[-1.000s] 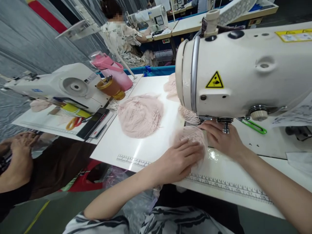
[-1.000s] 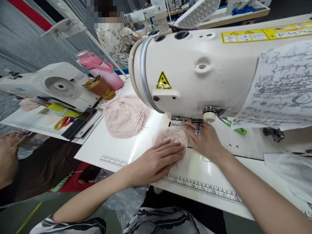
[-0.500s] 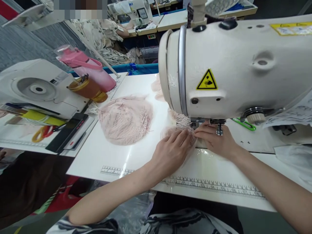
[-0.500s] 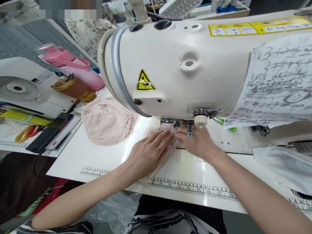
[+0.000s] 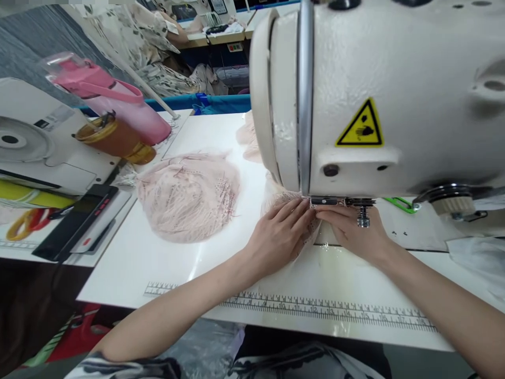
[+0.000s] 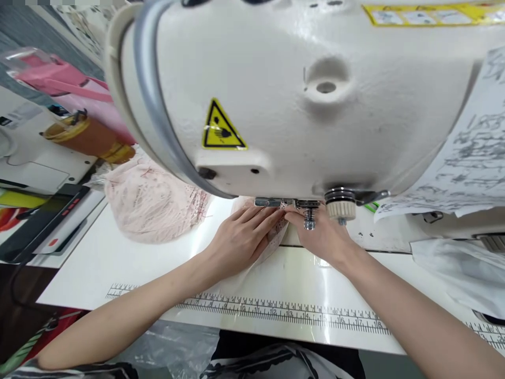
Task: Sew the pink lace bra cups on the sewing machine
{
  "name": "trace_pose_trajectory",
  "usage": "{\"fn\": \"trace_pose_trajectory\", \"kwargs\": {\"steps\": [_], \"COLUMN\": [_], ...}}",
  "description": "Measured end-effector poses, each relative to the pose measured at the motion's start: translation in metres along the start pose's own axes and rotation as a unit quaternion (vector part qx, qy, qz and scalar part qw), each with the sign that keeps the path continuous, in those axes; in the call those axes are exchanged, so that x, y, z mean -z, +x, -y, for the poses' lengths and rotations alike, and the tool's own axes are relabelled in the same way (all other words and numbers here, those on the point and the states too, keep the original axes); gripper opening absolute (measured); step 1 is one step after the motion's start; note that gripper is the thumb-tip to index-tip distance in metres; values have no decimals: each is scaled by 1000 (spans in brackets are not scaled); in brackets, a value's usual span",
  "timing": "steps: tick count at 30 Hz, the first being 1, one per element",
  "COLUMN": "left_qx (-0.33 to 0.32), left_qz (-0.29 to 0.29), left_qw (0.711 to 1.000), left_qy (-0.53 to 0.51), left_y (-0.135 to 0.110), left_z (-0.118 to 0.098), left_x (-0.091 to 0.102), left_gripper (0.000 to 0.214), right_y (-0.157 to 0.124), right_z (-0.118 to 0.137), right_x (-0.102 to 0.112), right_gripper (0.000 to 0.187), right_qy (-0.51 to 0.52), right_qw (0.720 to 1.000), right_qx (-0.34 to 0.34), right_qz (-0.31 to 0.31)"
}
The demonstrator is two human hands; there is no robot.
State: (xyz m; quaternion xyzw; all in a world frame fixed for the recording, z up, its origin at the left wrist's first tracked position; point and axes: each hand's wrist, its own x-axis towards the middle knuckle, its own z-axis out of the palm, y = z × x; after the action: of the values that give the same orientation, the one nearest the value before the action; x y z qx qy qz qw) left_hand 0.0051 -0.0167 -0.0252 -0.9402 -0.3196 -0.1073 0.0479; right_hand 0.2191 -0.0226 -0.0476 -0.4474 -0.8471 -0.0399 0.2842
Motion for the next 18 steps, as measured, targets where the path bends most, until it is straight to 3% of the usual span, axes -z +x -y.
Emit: {"fn": "trace_pose_trajectory", "kwargs": {"steps": [5,18], "left_qx": [8,13], "left_qz": [-11,-8], "left_qw": [1000,1000], "left_qy": [1,-7], "left_y": [1,0], "left_z": [1,2], "left_x": [-3,-6], "left_gripper": [42,41], "right_y": [5,-1], "right_z": [10,6], "right_x": [6,-3], "right_gripper": [45,37], "right_qy": [44,22], "right_qw": [998,997], "right_qx": [-52,-74], "right_qz": [14,9]}}
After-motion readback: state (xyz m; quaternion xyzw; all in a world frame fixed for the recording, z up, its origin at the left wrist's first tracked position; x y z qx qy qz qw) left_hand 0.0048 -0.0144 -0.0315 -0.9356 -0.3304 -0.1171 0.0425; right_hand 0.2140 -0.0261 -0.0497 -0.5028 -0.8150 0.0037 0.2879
